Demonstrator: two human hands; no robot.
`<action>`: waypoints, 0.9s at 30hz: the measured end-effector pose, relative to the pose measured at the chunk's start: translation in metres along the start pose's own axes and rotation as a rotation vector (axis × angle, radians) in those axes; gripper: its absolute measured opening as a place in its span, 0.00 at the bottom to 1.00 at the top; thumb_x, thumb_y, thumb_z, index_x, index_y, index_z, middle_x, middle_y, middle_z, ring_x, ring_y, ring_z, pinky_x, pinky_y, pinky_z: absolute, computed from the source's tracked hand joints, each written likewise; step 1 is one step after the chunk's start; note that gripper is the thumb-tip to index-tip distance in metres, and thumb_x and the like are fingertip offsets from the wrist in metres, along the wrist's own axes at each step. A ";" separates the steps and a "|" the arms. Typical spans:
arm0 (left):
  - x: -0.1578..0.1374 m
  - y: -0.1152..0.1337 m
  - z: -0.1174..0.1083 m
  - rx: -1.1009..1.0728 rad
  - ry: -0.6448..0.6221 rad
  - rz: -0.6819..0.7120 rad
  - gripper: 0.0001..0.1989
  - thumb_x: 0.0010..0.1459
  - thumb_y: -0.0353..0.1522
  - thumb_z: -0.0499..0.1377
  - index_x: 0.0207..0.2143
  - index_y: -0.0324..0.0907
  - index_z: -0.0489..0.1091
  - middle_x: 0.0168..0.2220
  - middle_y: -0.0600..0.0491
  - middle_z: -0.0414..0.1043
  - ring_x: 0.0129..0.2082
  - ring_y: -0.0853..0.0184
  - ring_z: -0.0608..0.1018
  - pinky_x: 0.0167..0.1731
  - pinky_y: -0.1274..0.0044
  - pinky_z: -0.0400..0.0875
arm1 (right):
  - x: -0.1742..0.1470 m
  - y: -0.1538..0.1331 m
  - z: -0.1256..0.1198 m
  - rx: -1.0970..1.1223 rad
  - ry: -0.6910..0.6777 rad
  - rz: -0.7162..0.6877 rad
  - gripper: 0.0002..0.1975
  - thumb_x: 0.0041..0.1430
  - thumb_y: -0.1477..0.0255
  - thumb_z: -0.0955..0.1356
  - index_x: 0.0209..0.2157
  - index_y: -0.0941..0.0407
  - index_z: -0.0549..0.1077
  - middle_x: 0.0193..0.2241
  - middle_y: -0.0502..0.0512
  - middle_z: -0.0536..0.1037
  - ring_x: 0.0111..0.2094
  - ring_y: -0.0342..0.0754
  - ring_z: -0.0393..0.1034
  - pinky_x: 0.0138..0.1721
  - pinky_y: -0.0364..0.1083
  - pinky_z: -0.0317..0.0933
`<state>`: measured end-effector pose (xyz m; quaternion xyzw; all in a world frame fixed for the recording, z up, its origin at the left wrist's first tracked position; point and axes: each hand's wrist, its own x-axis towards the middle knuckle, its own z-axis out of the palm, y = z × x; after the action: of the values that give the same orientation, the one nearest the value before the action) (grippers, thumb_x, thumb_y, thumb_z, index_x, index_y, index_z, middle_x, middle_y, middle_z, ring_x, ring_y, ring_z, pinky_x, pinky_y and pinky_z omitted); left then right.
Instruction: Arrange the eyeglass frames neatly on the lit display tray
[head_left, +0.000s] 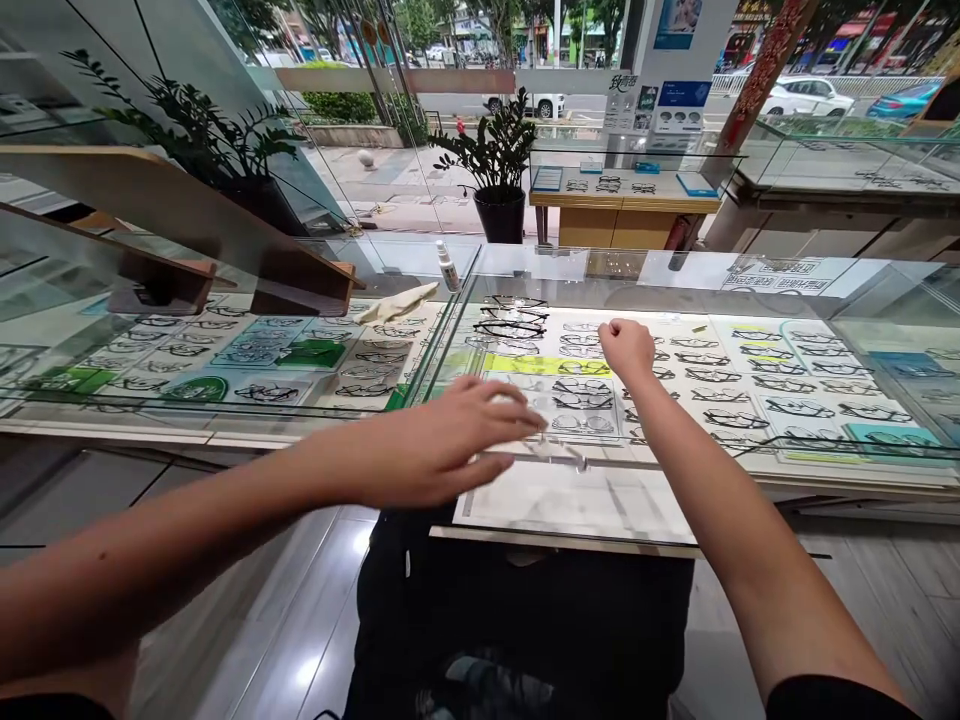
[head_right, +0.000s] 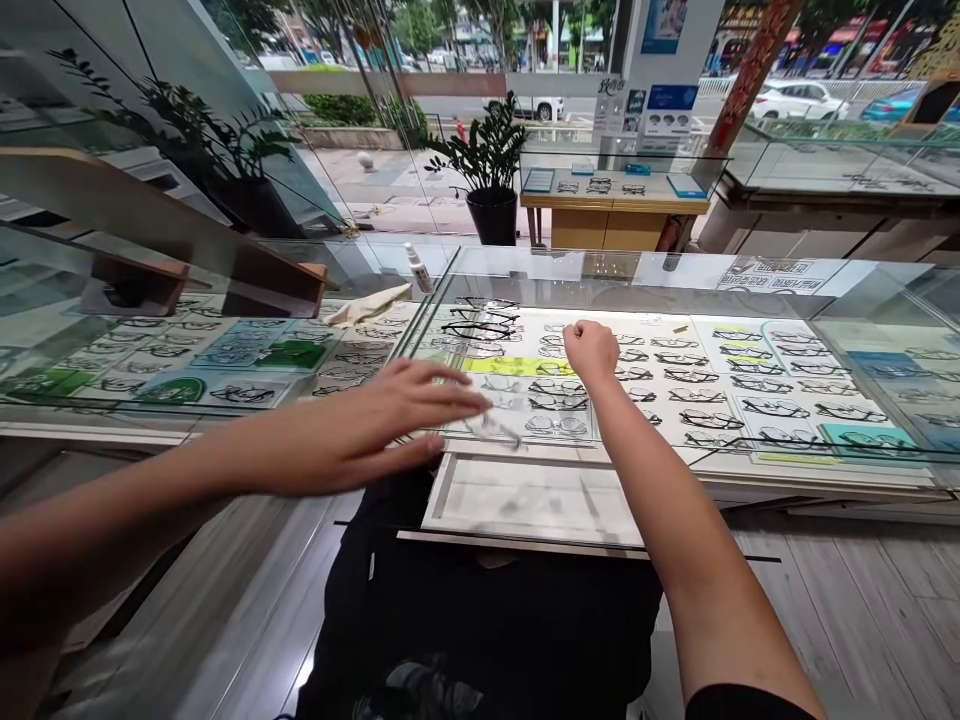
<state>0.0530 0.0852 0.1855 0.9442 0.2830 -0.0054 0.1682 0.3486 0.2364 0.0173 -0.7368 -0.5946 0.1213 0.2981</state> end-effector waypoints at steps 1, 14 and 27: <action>-0.005 0.004 0.009 -0.052 -0.053 0.015 0.22 0.79 0.39 0.49 0.68 0.49 0.72 0.69 0.51 0.72 0.71 0.52 0.67 0.69 0.61 0.57 | 0.000 0.000 0.000 0.001 0.002 0.001 0.19 0.68 0.67 0.64 0.23 0.54 0.58 0.21 0.50 0.64 0.25 0.46 0.53 0.29 0.47 0.44; 0.020 -0.044 0.164 -0.238 -0.268 -0.187 0.30 0.69 0.29 0.49 0.71 0.40 0.67 0.74 0.44 0.64 0.77 0.51 0.61 0.72 0.54 0.56 | -0.002 0.000 -0.002 -0.014 -0.004 -0.005 0.20 0.68 0.67 0.65 0.22 0.54 0.58 0.20 0.49 0.63 0.24 0.46 0.51 0.30 0.48 0.44; 0.144 -0.136 0.248 0.189 0.130 -0.620 0.41 0.63 0.29 0.51 0.77 0.26 0.56 0.81 0.39 0.43 0.81 0.44 0.42 0.73 0.52 0.46 | -0.002 -0.004 -0.003 0.000 -0.010 -0.018 0.19 0.68 0.67 0.64 0.22 0.54 0.59 0.21 0.51 0.64 0.25 0.46 0.52 0.29 0.48 0.43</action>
<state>0.1222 0.1892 -0.1068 0.8230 0.5653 -0.0225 0.0518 0.3464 0.2339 0.0214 -0.7308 -0.6028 0.1223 0.2960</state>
